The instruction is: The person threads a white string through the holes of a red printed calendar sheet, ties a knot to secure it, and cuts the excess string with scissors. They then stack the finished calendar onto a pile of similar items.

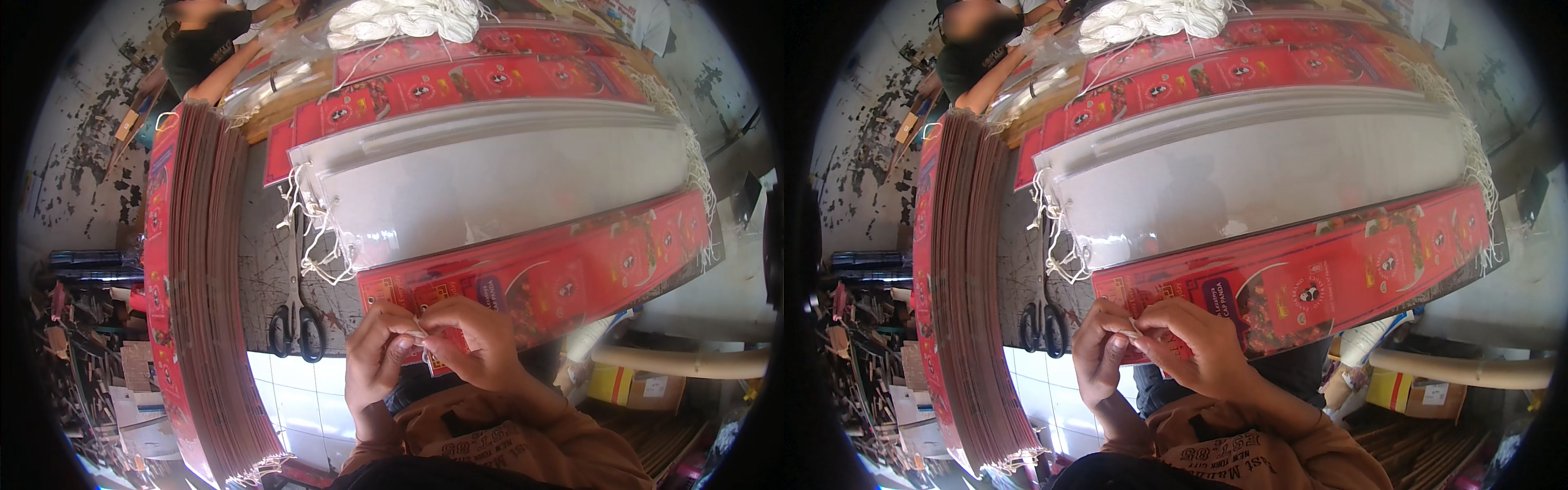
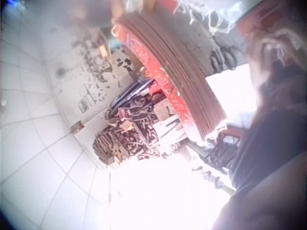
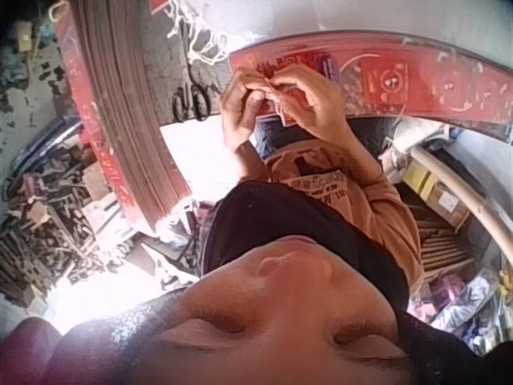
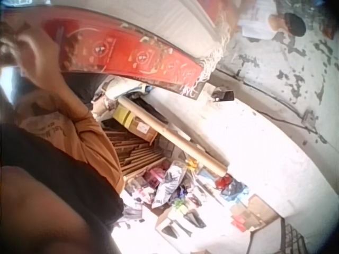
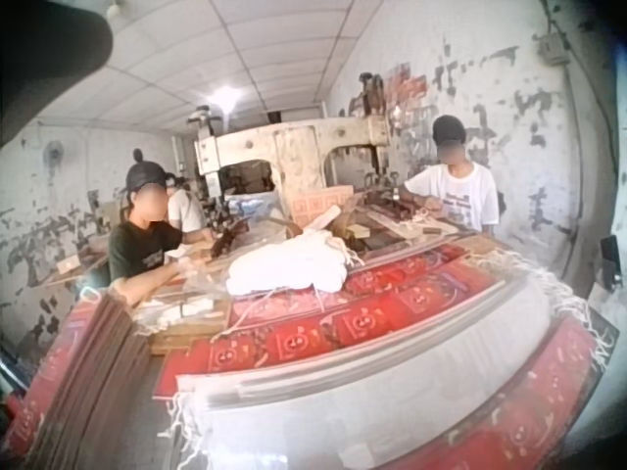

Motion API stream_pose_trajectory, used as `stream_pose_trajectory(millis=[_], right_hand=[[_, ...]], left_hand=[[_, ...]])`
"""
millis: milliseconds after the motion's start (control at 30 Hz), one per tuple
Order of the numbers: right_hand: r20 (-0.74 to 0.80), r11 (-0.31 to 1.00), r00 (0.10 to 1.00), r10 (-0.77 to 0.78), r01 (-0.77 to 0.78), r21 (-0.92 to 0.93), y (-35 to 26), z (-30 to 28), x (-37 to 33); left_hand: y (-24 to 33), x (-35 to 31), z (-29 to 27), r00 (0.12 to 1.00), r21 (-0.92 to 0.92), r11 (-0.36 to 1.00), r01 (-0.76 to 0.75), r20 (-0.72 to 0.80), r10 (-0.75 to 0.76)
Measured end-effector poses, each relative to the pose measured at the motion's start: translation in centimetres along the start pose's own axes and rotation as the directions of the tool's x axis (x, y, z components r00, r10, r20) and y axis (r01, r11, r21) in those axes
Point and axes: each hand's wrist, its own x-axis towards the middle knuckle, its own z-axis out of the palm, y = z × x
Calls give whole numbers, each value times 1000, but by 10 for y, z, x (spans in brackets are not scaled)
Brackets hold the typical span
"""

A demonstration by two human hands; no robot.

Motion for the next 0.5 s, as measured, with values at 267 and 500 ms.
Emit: stream_pose_trajectory(millis=[267, 500], right_hand=[[-15, 978, 999, -51, 47, -204, -1, 8, -4], [40, 997, 998, -51, 53, -47, -5, -2, 5]], left_hand=[[-10, 0, 4, 998, -133, 990, -48, -39, 43], [-16, -4, 5, 998, -305, 950, -60, -34, 52]])
